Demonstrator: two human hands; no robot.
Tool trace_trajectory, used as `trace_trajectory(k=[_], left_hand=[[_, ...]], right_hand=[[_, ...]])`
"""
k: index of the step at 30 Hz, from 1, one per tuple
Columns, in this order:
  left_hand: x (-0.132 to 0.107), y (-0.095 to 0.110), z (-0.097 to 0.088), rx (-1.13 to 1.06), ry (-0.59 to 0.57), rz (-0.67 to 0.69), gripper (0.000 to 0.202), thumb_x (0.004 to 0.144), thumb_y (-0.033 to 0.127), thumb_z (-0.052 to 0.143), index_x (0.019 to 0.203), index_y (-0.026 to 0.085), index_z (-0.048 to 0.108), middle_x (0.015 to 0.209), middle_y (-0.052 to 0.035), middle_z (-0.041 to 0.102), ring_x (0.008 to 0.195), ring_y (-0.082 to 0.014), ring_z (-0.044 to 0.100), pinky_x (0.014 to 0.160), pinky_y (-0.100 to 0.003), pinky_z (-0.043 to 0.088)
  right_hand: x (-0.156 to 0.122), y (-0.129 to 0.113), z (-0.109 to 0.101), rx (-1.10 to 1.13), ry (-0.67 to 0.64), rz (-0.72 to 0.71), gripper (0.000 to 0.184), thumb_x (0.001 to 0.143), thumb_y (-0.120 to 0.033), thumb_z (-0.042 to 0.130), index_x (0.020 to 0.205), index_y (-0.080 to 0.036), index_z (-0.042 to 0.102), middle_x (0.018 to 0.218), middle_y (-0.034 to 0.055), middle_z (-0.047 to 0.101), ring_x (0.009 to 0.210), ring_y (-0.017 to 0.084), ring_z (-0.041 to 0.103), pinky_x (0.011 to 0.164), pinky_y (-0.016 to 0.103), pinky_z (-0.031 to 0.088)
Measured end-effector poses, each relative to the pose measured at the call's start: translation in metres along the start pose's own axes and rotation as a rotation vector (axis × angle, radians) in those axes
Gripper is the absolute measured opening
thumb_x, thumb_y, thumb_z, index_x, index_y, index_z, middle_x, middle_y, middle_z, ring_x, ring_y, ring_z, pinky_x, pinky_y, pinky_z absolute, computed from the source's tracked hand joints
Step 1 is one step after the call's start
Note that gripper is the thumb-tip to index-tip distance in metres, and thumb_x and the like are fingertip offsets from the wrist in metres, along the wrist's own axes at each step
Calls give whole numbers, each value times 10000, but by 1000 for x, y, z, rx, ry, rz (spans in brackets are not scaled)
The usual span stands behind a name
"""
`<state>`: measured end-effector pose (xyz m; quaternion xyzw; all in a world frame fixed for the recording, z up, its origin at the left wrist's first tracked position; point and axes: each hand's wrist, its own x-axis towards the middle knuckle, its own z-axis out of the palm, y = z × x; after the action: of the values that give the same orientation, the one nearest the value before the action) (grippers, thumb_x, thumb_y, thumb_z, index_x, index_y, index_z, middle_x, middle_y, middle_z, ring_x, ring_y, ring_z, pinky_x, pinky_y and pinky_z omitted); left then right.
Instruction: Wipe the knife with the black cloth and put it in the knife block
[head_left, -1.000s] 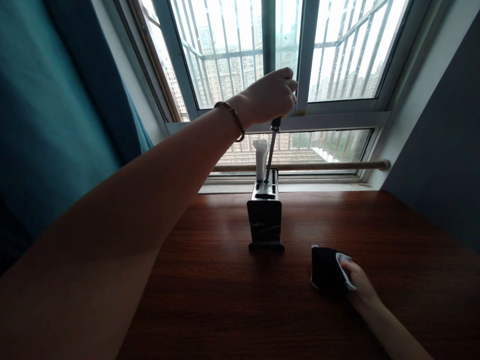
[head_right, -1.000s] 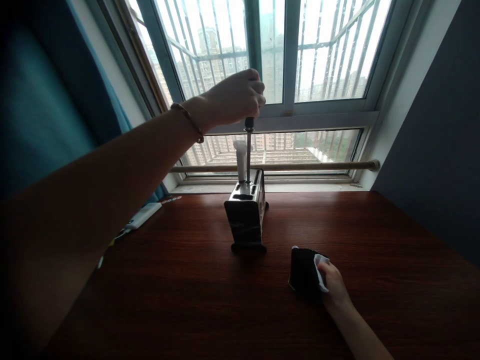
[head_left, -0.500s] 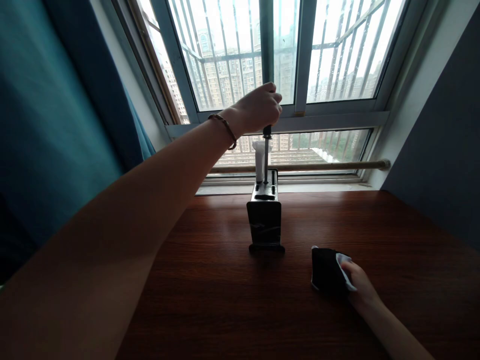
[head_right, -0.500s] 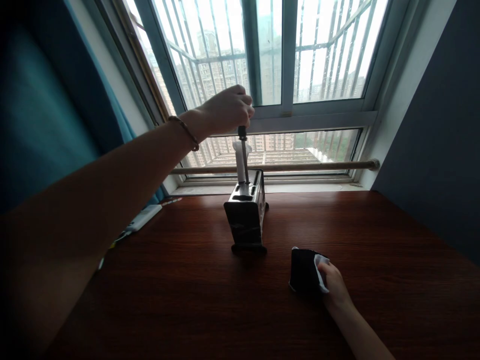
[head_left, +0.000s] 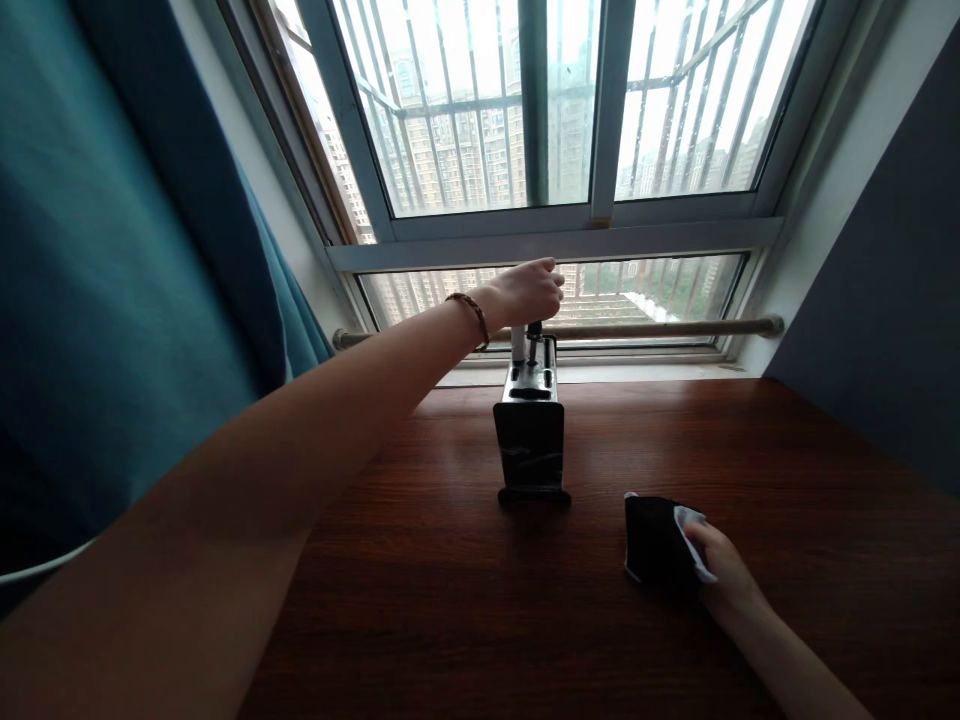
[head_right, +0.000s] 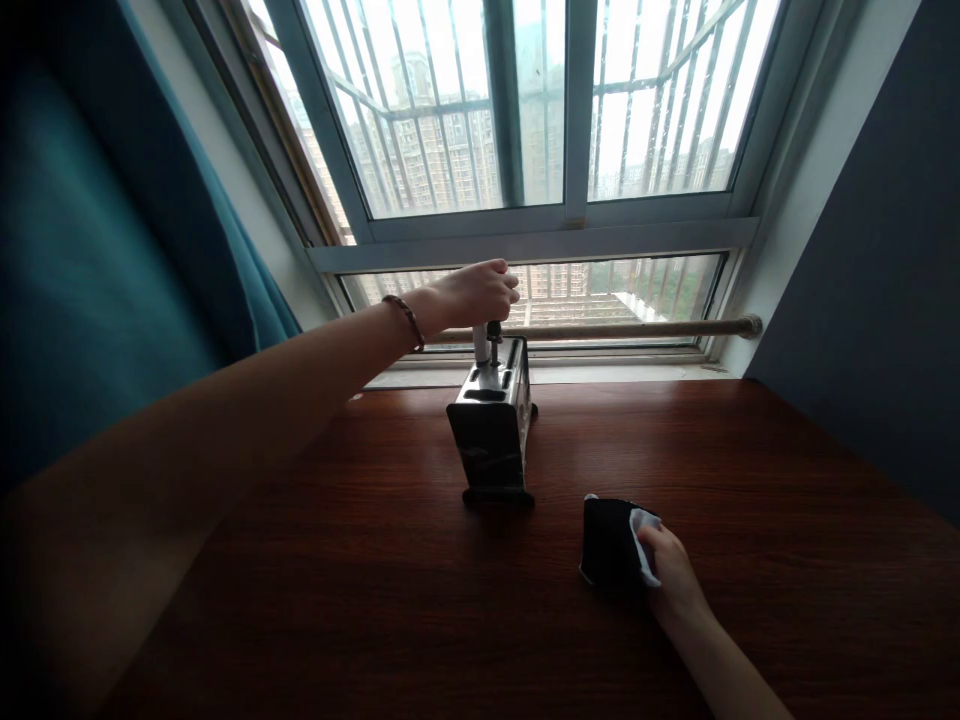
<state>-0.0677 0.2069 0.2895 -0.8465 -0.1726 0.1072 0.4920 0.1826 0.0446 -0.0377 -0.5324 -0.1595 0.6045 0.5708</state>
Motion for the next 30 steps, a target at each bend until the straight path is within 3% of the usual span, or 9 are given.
trace_trajectory(k=[10, 18, 30], left_hand=[[8, 22, 25, -168, 37, -40, 251, 639, -46, 558, 489, 156, 560, 675, -41, 660, 793, -171, 551, 824, -306, 314], [12, 29, 32, -334, 81, -85, 312, 629, -42, 538, 405, 160, 461, 604, -45, 615, 789, -194, 544, 880, -339, 283], [10, 36, 38, -421, -20, -63, 209, 514, 22, 594, 413, 169, 484, 602, -55, 601, 782, -223, 521, 910, -399, 265]], right_hand=[[-1, 0, 1, 6, 6, 2, 219, 431, -195, 695, 619, -158, 590, 492, -35, 576, 428, 113, 508, 391, 207, 396], [-3, -1, 3, 6, 2, -1, 194, 434, -178, 681, 604, -155, 589, 485, -35, 571, 416, 103, 493, 384, 203, 396], [-3, -2, 2, -3, 14, -6, 189, 436, -180, 668, 604, -160, 585, 473, -41, 560, 413, 105, 496, 377, 198, 388]])
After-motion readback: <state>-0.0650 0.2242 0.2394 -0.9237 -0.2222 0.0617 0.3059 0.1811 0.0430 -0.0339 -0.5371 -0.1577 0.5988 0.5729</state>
